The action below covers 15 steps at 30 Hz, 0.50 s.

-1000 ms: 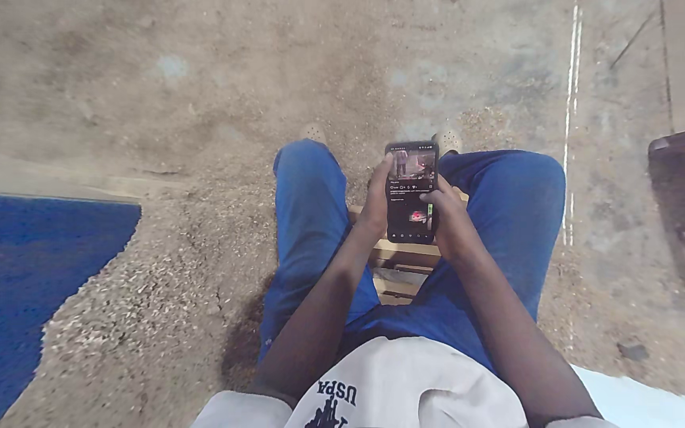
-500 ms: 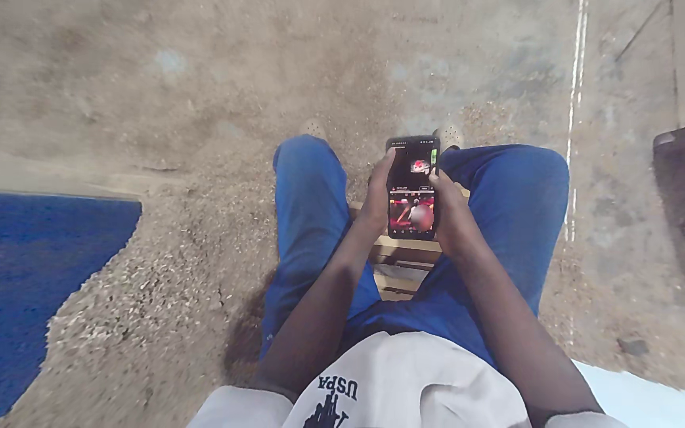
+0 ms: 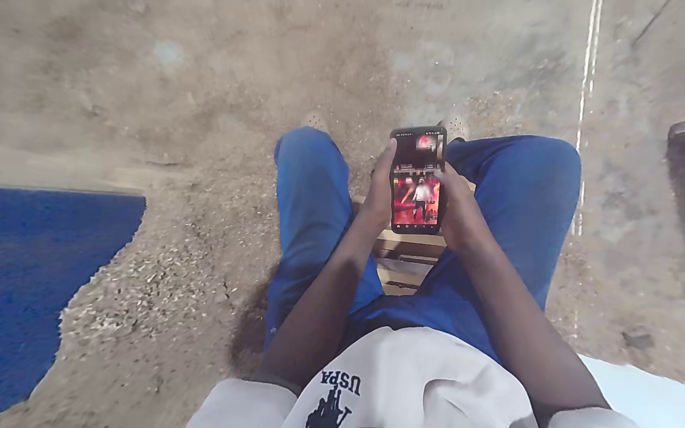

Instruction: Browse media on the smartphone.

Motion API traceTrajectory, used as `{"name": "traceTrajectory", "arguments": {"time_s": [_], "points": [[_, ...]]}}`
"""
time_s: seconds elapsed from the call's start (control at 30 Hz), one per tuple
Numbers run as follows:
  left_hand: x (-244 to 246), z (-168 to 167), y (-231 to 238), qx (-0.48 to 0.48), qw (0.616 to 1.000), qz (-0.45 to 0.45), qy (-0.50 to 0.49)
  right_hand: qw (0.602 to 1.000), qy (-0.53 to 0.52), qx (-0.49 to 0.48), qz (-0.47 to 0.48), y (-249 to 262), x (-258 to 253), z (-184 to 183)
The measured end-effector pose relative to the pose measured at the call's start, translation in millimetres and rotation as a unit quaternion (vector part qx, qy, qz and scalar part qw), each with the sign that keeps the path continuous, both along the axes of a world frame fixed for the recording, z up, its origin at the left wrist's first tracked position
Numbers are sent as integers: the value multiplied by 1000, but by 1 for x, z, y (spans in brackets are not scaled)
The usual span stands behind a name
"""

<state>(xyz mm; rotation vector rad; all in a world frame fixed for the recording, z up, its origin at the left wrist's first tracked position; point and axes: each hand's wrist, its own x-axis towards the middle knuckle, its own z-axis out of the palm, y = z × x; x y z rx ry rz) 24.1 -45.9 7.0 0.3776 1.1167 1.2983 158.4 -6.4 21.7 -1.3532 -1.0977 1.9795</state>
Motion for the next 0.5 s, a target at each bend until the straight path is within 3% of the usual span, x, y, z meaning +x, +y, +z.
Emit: {"name": "traceTrajectory", "arguments": {"time_s": [0.23,0.5], "points": [[2,-11,13,25,998,31,-49,1000,-15,-13,-2,-4,3,4],[2,-4,12,33,998,41,-16,1000,3,5,20,-3,3,5]]}}
